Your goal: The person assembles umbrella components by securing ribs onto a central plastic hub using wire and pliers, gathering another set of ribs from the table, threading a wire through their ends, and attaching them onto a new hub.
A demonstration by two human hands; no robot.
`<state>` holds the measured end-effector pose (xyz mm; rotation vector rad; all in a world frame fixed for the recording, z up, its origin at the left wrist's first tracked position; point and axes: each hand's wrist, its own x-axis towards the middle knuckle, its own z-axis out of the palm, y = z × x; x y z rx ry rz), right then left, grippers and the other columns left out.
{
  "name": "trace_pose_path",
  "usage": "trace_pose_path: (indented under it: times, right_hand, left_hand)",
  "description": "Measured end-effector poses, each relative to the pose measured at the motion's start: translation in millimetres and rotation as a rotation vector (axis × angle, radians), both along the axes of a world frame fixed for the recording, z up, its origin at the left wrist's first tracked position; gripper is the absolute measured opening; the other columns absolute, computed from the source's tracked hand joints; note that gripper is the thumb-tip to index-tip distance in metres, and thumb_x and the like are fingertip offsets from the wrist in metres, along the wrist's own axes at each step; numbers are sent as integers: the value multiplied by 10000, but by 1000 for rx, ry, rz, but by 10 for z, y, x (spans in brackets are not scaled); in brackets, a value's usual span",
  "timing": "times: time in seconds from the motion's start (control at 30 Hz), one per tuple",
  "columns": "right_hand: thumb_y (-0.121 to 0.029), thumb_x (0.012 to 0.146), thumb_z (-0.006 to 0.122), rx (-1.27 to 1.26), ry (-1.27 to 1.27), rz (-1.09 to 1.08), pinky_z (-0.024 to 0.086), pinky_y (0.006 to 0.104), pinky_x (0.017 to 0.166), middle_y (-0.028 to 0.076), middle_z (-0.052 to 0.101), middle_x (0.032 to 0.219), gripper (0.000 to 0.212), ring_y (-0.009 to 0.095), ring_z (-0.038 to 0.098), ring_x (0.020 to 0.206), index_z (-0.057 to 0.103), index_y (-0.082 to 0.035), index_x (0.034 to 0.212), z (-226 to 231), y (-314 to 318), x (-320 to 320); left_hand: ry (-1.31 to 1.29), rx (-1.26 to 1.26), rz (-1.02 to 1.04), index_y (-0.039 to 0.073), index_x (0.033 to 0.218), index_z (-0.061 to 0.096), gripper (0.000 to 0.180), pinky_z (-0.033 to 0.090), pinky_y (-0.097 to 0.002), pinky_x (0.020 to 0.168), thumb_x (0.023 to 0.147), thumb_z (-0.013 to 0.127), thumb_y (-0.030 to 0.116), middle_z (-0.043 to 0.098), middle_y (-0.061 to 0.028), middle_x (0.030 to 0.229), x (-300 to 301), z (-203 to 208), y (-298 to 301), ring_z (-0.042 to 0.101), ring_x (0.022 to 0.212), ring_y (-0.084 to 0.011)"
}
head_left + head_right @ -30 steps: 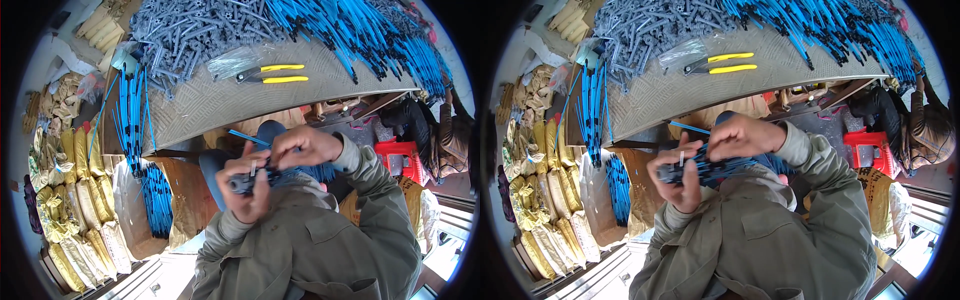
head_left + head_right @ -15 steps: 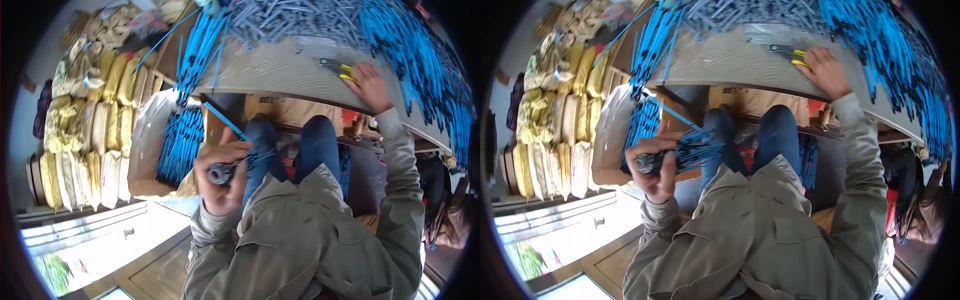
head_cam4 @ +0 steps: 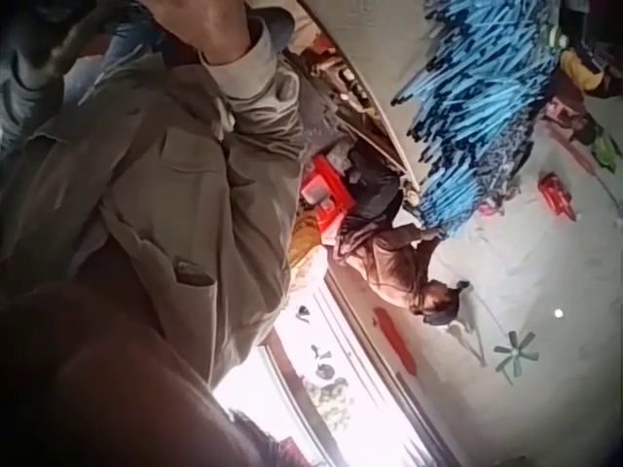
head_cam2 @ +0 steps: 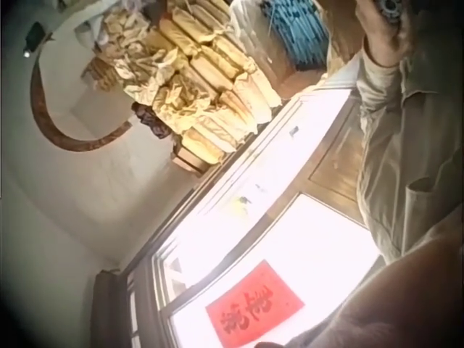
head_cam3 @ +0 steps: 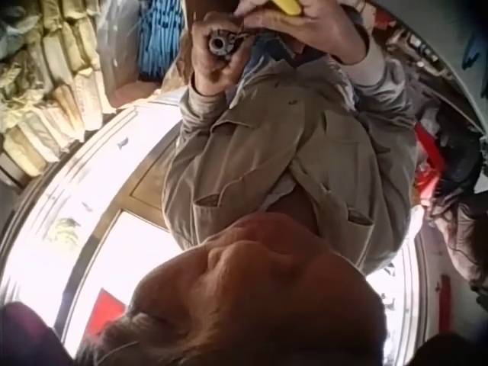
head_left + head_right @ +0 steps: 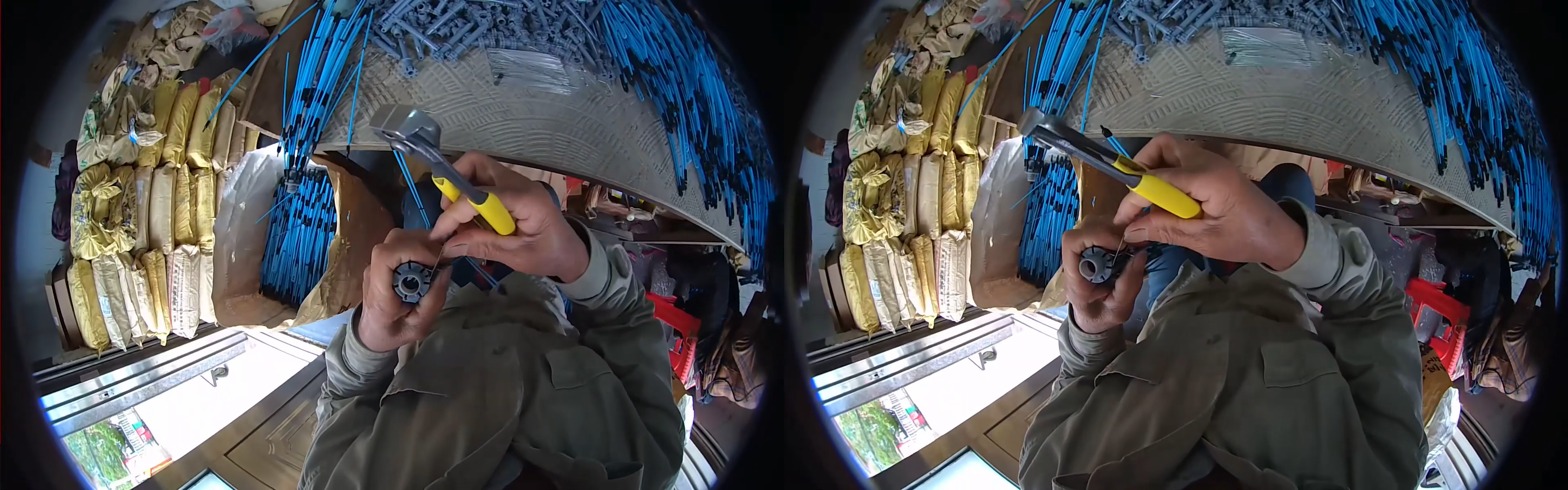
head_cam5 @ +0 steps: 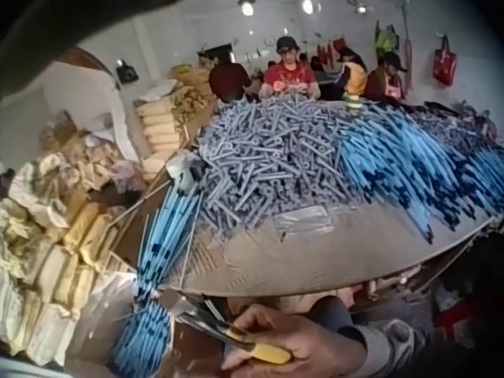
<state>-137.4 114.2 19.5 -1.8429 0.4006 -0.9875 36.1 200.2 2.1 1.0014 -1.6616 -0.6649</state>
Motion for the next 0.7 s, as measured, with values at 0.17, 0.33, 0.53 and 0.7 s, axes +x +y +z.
trace_pose_path:
  times: [0.17, 0.33, 0.53, 0.7]
  right_hand:
    - [-16, 723, 704, -33, -61, 39, 408, 294, 708, 89, 486, 936, 140, 187, 500, 840, 655, -47, 851, 96, -32, 122]
    - [-31, 742, 691, -75, -1, 79, 416, 290, 733, 119, 504, 983, 169, 219, 514, 874, 640, -51, 902, 205, -108, 216]
    - [-44, 770, 652, -608, 525, -339, 420, 417, 875, 142, 506, 1137, 321, 280, 536, 1009, 571, -27, 1080, 164, -67, -104]
    - [-58, 806, 609, -903, 807, -499, 338, 495, 968, 110, 498, 1178, 320, 267, 523, 1071, 547, -27, 1118, 289, 56, -265]
  left_hand:
    - [-15, -28, 4, 16, 992, 436, 323, 450, -301, 681, 733, 600, -86, 575, -137, 895, 66, 40, -88, 581, 797, -237]
    - [-19, 13, 25, 15, 1003, 429, 333, 445, -289, 683, 735, 597, -89, 563, -130, 892, 148, 37, -80, 567, 775, -220]
    - [61, -48, -24, 8, 1027, 419, 351, 427, -271, 672, 738, 596, -84, 549, -116, 902, 228, -42, -140, 540, 740, -196]
    - [65, 91, 71, 3, 1067, 403, 375, 416, -260, 716, 746, 587, -58, 538, -110, 945, 200, -4, -49, 528, 789, -163]
